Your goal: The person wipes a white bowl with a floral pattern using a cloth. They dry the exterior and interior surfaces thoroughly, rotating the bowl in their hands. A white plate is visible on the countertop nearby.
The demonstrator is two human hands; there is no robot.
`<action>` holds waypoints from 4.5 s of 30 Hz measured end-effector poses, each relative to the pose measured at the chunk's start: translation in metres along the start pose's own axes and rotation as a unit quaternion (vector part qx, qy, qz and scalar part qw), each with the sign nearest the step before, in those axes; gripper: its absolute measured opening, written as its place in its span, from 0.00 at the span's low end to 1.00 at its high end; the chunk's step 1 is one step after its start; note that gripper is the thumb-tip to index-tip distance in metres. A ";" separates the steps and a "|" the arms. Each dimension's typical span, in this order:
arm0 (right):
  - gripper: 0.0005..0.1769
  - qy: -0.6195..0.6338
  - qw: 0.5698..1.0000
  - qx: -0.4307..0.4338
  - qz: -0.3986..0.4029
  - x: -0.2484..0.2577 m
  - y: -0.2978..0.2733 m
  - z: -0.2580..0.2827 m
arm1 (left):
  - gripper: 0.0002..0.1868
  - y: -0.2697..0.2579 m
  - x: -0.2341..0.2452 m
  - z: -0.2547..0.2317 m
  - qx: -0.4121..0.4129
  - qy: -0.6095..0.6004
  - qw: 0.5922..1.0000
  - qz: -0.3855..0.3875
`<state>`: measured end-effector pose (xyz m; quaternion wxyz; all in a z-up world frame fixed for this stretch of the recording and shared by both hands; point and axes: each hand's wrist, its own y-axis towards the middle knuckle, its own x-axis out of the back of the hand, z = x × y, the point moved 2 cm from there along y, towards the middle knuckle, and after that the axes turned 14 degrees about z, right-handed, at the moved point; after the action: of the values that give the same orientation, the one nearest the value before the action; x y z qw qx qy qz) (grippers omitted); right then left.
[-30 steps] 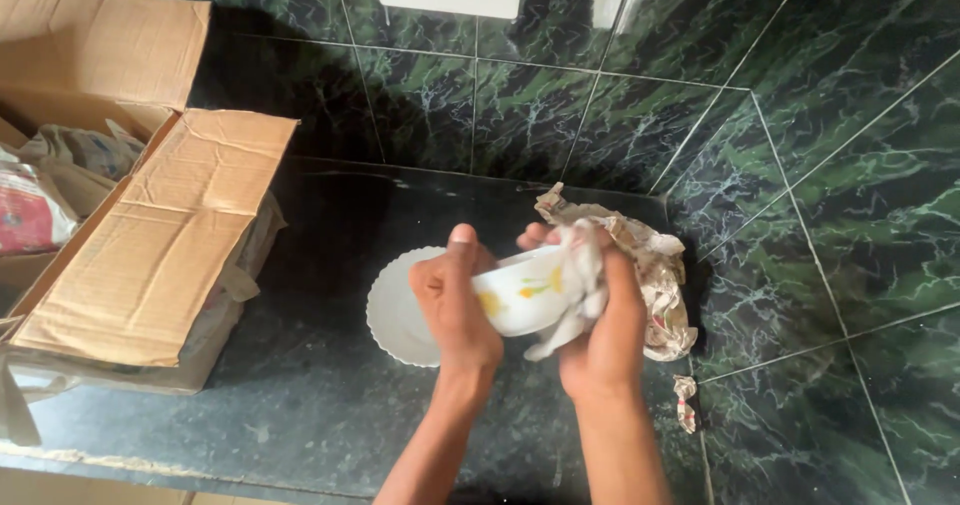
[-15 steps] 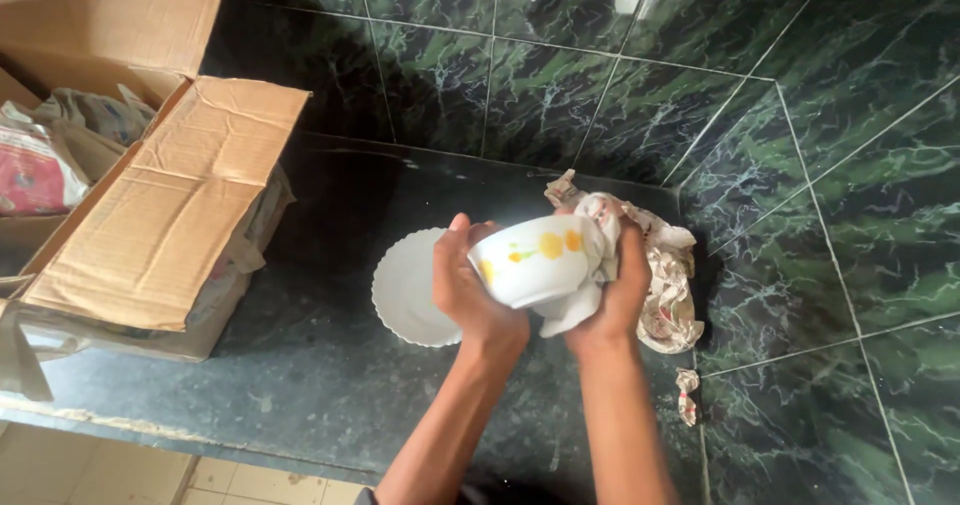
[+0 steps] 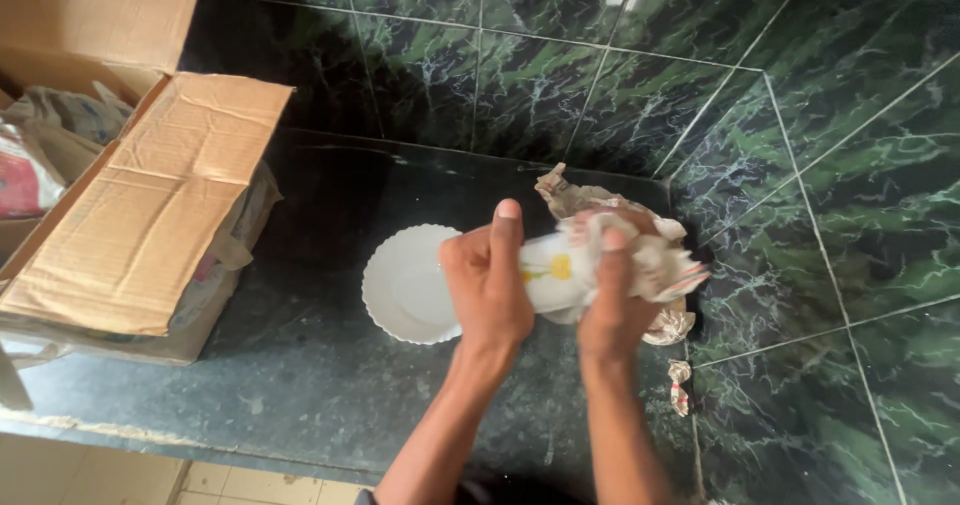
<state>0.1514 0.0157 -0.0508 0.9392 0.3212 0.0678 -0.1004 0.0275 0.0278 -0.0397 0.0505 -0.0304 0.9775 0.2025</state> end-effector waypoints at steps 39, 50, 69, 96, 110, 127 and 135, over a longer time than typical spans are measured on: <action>0.30 0.534 0.838 -0.104 -0.037 0.014 0.003 -0.034 | 0.31 0.000 -0.004 -0.029 0.077 -0.143 0.979 0.128; 0.21 -0.197 0.965 0.136 0.112 -0.005 0.000 0.073 | 0.31 -0.011 -0.023 -0.046 -0.123 0.091 0.987 0.041; 0.20 -0.103 0.982 0.060 0.146 -0.006 -0.007 0.061 | 0.29 -0.008 -0.007 -0.009 -0.034 -0.048 0.998 0.026; 0.33 0.366 0.928 -0.070 0.008 0.001 -0.017 -0.007 | 0.28 -0.008 -0.020 -0.007 -0.041 -0.517 0.853 0.064; 0.23 0.232 0.971 -0.009 0.064 -0.015 -0.023 -0.002 | 0.24 -0.001 0.005 -0.045 0.155 -0.464 0.866 -0.100; 0.17 -0.188 0.978 -0.006 0.090 -0.007 -0.003 0.047 | 0.29 -0.004 -0.016 -0.021 -0.152 0.187 0.970 0.025; 0.25 0.189 0.980 -0.054 0.020 -0.041 0.013 0.031 | 0.21 0.016 0.000 -0.012 0.108 -0.406 0.891 -0.171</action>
<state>0.1163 0.0124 -0.0115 0.9270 0.2849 0.2433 -0.0153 0.0249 0.0375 -0.0221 0.4801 -0.1067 0.8671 0.0785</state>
